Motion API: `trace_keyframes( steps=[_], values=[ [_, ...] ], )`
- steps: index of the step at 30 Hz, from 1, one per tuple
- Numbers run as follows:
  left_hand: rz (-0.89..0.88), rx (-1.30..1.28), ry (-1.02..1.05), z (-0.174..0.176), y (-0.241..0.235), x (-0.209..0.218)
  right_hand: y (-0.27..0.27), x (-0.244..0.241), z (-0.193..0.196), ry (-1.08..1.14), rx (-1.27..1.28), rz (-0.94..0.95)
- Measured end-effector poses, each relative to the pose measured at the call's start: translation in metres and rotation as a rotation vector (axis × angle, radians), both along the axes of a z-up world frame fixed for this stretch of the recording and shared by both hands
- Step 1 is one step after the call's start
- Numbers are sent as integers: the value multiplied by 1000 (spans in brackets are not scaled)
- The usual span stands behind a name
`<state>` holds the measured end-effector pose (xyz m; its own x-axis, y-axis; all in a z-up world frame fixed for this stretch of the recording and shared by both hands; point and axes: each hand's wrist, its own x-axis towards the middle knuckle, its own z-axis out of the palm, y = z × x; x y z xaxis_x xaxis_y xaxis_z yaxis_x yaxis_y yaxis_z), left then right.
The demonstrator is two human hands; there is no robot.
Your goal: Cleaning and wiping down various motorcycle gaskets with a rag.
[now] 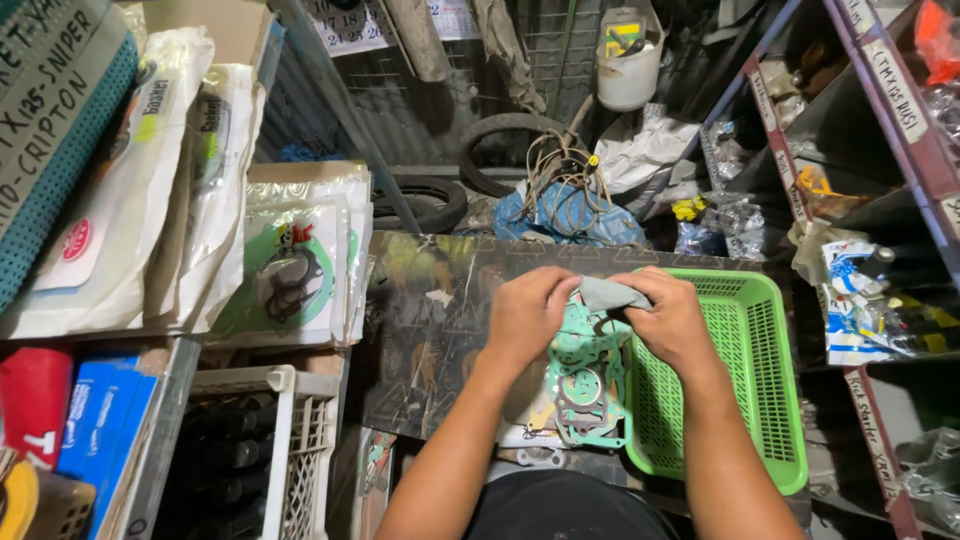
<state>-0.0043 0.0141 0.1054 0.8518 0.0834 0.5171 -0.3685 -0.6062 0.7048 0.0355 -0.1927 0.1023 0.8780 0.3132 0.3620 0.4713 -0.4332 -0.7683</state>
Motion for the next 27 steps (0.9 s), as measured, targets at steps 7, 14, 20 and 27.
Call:
trace_keyframes(
  steps=[7, 14, 20, 27],
  values=[
    [80, -289, 183, 13, 25, -3, -46, 7, -48, 62, 166, -196],
    [146, -438, 225, 7, 16, -5, -18, -14, -44, 456, 806, -226],
    [187, -384, 281, 7, 10, -6, 13, -35, -10, 492, 799, -144],
    [61, 163, 33, 16, -4, -11, 1, -25, -16, 358, 361, -189]
  ],
)
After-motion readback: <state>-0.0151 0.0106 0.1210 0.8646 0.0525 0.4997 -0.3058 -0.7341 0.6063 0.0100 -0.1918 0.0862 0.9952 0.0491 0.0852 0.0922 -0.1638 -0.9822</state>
